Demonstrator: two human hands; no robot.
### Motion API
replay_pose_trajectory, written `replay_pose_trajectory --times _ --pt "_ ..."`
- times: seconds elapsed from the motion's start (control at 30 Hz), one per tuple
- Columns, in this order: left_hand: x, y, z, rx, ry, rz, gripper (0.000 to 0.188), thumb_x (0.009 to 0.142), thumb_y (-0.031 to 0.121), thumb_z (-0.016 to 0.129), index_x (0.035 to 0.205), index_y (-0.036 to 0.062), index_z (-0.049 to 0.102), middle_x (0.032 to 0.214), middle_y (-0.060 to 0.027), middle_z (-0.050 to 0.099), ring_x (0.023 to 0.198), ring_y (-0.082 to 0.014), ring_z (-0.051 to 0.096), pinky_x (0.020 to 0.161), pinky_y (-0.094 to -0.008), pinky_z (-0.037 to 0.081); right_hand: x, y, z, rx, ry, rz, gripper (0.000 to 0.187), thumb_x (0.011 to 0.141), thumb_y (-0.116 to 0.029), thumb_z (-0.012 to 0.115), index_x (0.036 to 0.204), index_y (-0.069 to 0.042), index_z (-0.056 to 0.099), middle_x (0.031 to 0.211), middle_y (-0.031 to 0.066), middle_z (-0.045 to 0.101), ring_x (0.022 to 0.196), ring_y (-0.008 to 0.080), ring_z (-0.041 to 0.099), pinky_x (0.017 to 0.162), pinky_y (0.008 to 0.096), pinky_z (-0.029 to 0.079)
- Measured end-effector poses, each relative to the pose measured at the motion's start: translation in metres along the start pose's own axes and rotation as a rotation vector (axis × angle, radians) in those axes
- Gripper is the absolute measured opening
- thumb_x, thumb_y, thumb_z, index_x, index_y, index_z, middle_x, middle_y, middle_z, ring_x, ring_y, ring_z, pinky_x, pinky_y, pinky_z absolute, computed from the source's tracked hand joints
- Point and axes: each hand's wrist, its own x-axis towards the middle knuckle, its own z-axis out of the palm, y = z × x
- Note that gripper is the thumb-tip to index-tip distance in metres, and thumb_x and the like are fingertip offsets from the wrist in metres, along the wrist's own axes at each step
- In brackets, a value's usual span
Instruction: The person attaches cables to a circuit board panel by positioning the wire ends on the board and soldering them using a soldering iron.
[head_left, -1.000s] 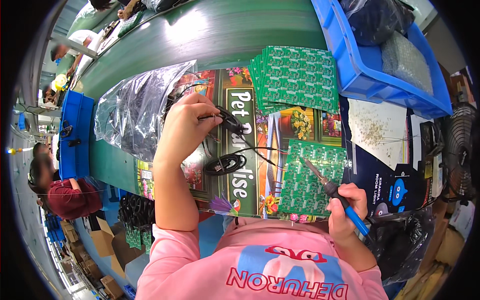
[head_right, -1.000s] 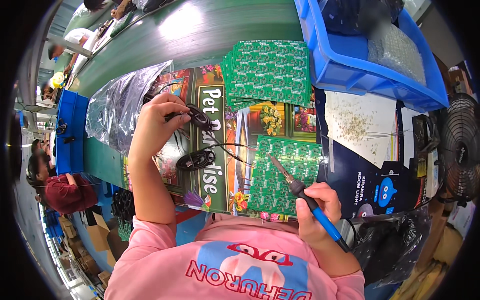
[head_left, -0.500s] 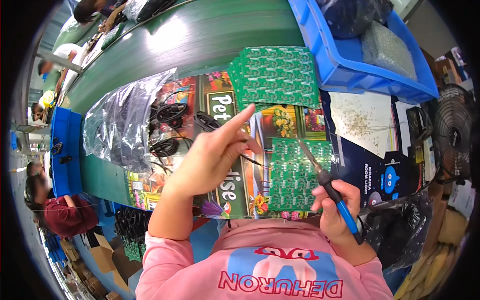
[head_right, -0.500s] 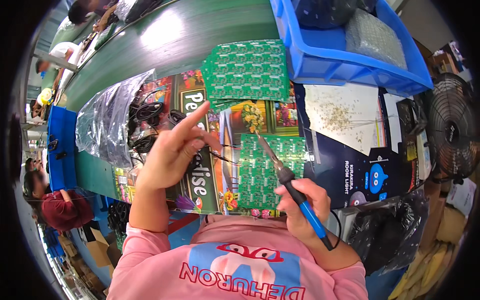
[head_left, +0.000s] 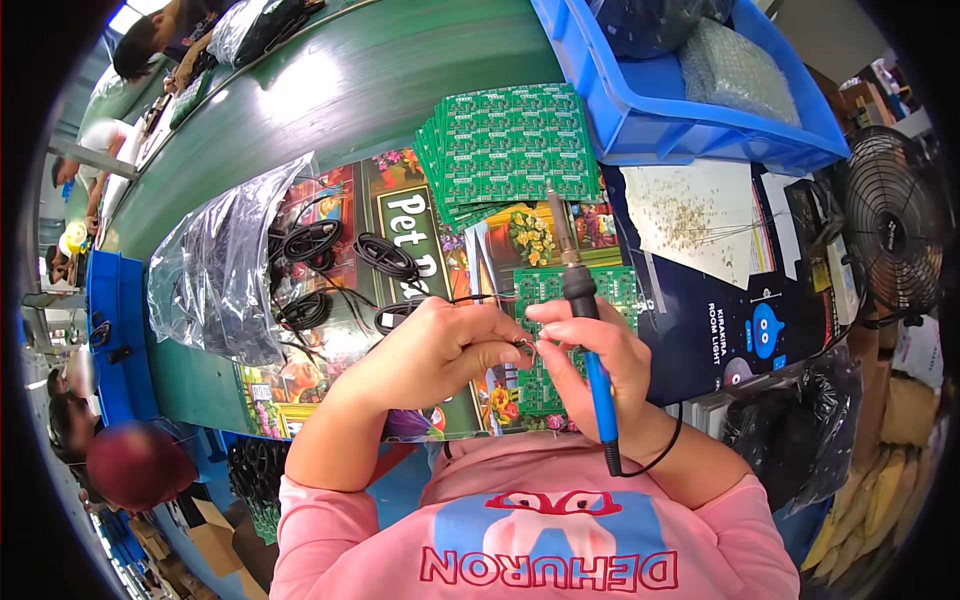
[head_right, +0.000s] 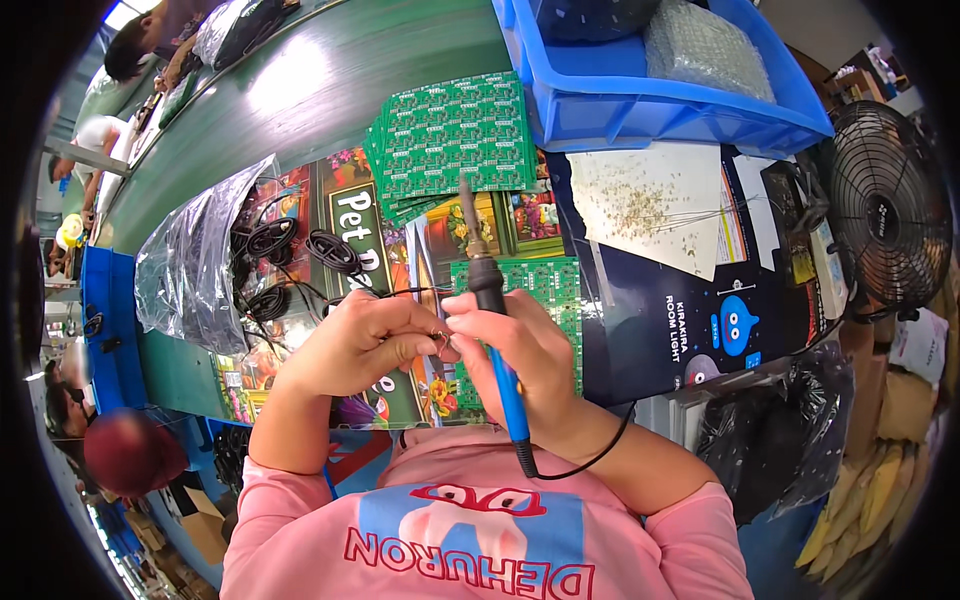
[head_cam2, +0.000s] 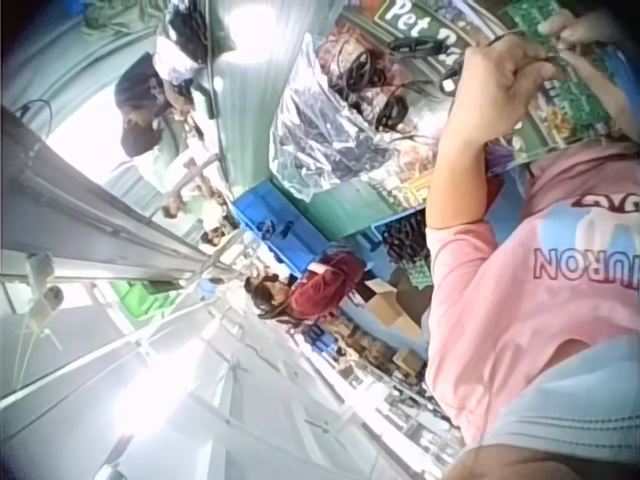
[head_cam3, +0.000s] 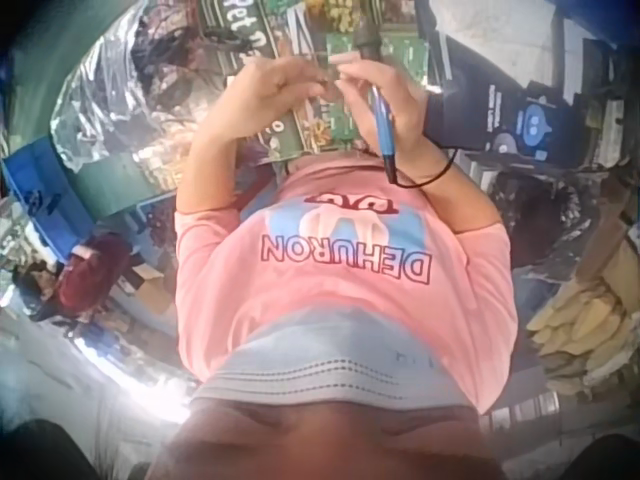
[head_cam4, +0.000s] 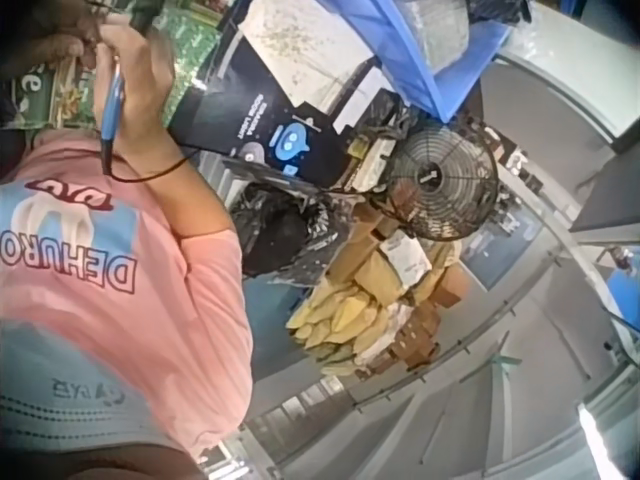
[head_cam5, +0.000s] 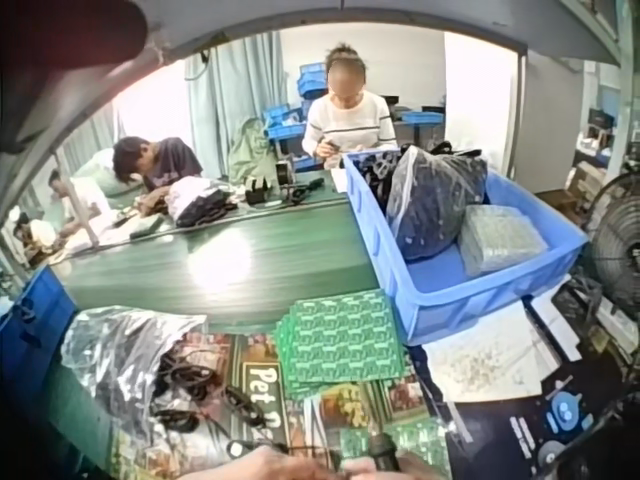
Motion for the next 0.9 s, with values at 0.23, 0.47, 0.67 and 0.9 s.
replay_pose_trajectory --times 0.23,0.47,0.67,0.9 --pt "0.0 0.001 -0.004 -0.007 -0.084 -0.017 0.012 0.094 0.011 0.068 0.097 0.0001 0.068 0.081 -0.0059 0.075 0.061 -0.0144 0.069 0.057 -0.0276 0.054 0.003 0.004 -0.001 -0.03 -0.112 -0.171 0.044 0.075 0.013 0.068 0.113 -0.009 0.06 0.105 0.0143 0.071 0.081 0.0292 0.064 0.069 0.0376 0.051" --pt "-0.001 0.002 -0.008 -0.099 -0.215 -0.065 0.01 0.094 0.009 0.066 0.098 0.0006 0.068 0.084 -0.0058 0.076 0.061 -0.0135 0.068 0.056 -0.0268 0.054 0.005 0.002 -0.004 -0.061 -0.166 -0.271 0.042 0.074 0.009 0.068 0.111 -0.011 0.061 0.098 0.0114 0.071 0.078 0.0279 0.065 0.072 0.0383 0.049" --pt "-0.002 -0.003 -0.004 -0.017 -0.147 0.015 0.013 0.093 0.006 0.064 0.104 -0.0019 0.066 0.083 -0.0082 0.075 0.069 -0.0178 0.073 0.062 -0.0307 0.057 0.005 0.002 -0.007 -0.092 -0.141 -0.243 0.04 0.073 0.009 0.067 0.107 -0.01 0.061 0.095 0.0115 0.07 0.077 0.0275 0.062 0.071 0.0377 0.048" --pt "0.001 0.0 0.002 0.009 -0.029 -0.129 0.012 0.091 0.003 0.066 0.101 -0.0018 0.065 0.079 -0.0101 0.073 0.071 -0.0214 0.074 0.065 -0.032 0.057 0.001 0.007 -0.009 -0.156 -0.06 -0.176 0.039 0.073 0.015 0.064 0.104 -0.009 0.059 0.093 0.0119 0.069 0.077 0.0285 0.06 0.068 0.0367 0.049"
